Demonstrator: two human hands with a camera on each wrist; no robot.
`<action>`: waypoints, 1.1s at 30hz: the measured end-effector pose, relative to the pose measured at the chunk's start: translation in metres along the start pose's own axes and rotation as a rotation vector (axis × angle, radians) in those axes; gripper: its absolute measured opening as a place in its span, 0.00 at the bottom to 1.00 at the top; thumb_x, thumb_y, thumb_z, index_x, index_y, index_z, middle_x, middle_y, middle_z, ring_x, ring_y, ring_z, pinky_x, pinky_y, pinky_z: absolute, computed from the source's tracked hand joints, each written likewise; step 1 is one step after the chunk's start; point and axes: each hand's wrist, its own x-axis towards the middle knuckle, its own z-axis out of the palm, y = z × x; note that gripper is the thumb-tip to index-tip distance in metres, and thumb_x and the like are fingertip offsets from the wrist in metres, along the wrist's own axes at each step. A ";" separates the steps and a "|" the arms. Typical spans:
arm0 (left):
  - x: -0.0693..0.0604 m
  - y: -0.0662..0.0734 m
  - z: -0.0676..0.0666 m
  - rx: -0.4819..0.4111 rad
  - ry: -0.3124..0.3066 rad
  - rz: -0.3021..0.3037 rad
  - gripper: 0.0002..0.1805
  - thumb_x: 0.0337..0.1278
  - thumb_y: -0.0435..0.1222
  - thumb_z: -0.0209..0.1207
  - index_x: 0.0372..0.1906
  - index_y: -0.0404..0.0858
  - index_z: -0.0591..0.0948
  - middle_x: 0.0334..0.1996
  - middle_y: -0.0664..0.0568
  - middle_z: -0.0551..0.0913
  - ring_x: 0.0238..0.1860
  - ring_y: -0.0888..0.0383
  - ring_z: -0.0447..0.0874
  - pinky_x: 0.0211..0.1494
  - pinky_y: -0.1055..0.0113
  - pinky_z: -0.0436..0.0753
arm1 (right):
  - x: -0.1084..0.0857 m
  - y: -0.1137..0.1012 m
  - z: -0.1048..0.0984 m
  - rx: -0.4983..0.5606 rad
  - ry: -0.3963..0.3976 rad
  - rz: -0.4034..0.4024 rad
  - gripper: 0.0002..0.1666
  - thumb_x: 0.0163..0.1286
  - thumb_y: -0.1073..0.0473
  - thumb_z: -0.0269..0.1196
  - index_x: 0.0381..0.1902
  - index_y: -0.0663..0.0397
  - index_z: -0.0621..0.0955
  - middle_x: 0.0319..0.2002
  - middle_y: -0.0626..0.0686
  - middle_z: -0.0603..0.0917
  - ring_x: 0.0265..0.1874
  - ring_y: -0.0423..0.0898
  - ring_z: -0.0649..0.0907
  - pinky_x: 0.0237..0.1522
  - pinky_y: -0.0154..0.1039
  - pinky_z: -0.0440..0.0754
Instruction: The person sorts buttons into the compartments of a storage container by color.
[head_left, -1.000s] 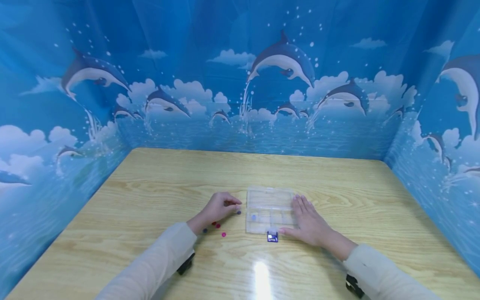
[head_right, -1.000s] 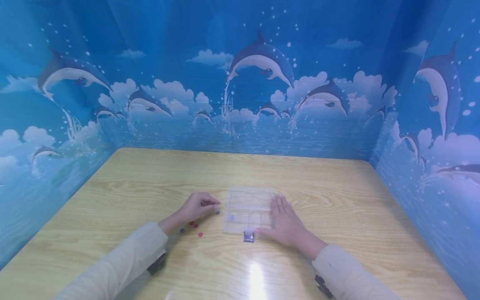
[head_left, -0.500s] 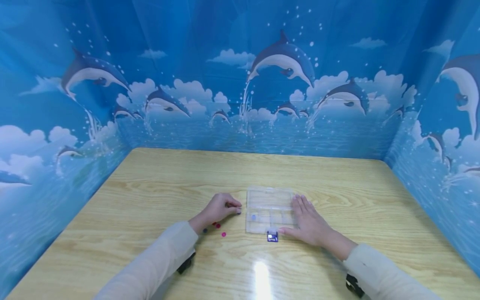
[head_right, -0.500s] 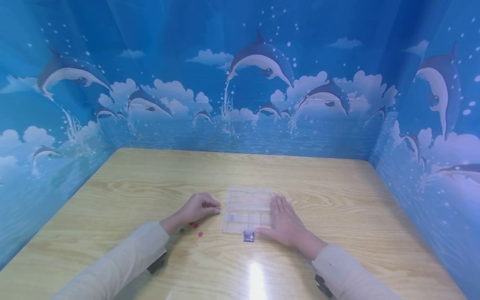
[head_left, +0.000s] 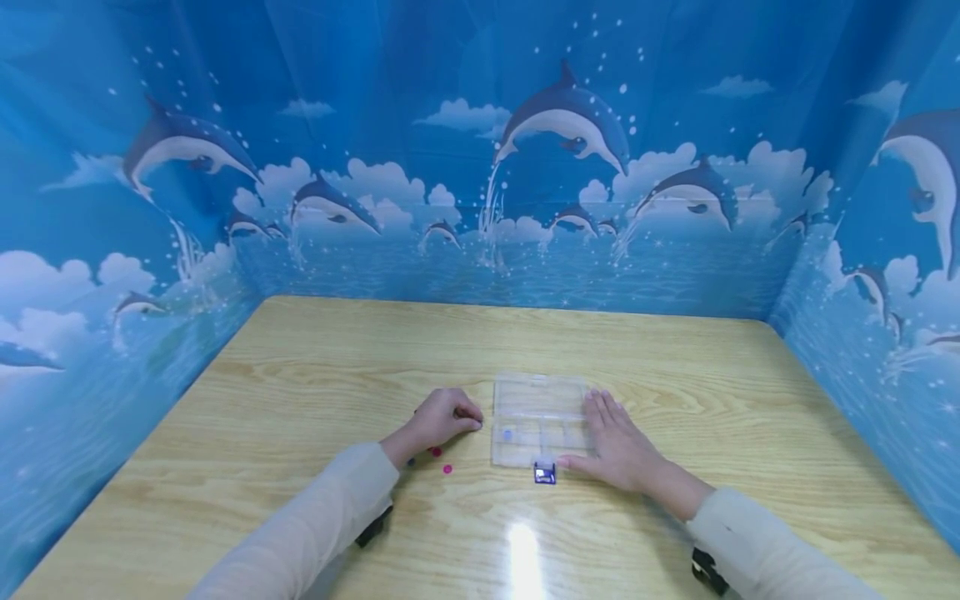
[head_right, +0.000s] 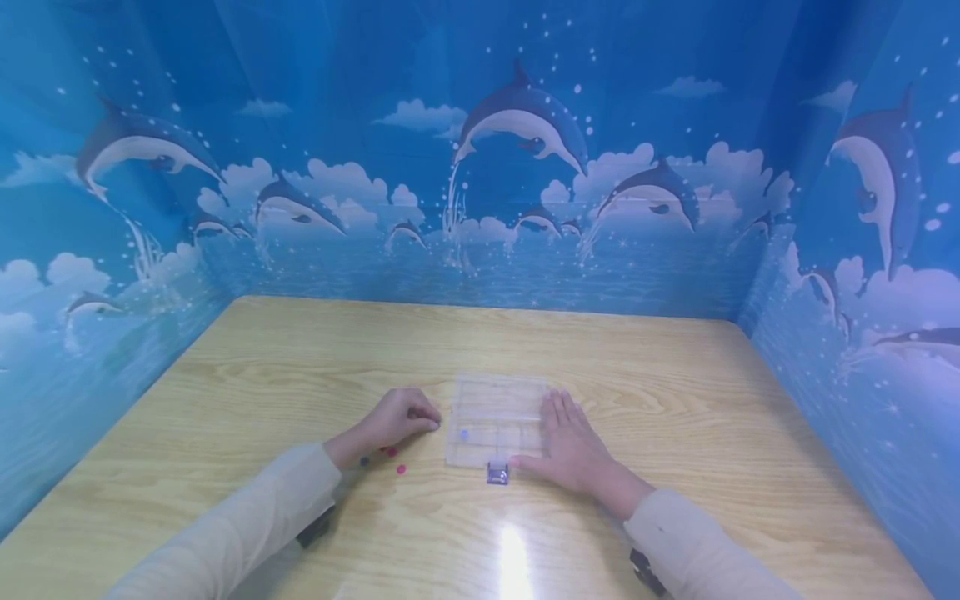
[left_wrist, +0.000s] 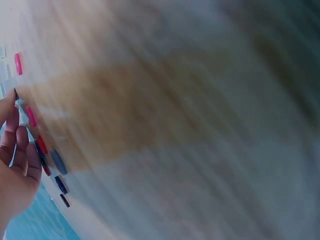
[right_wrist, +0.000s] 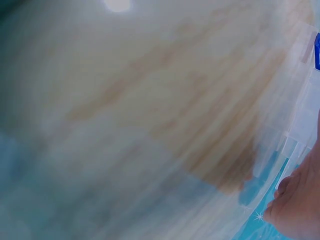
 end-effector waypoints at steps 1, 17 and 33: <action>0.000 0.000 0.000 0.004 -0.001 -0.002 0.04 0.47 0.32 0.65 0.31 0.37 0.86 0.30 0.50 0.85 0.33 0.60 0.79 0.38 0.75 0.76 | 0.000 0.000 0.000 0.001 -0.001 0.000 0.61 0.58 0.29 0.54 0.67 0.76 0.52 0.69 0.73 0.51 0.70 0.67 0.50 0.69 0.59 0.51; 0.001 0.002 0.002 0.028 0.002 -0.052 0.02 0.47 0.33 0.66 0.29 0.38 0.85 0.31 0.51 0.84 0.35 0.60 0.79 0.41 0.71 0.77 | 0.000 -0.001 -0.001 0.005 -0.006 0.000 0.60 0.59 0.29 0.54 0.67 0.76 0.52 0.69 0.73 0.51 0.70 0.67 0.50 0.69 0.58 0.51; 0.000 0.001 0.002 0.015 0.013 -0.077 0.04 0.46 0.35 0.67 0.26 0.40 0.83 0.26 0.55 0.82 0.31 0.64 0.76 0.41 0.70 0.76 | -0.001 -0.001 -0.002 0.002 0.002 -0.007 0.60 0.59 0.30 0.54 0.67 0.77 0.52 0.68 0.73 0.51 0.69 0.68 0.51 0.69 0.58 0.52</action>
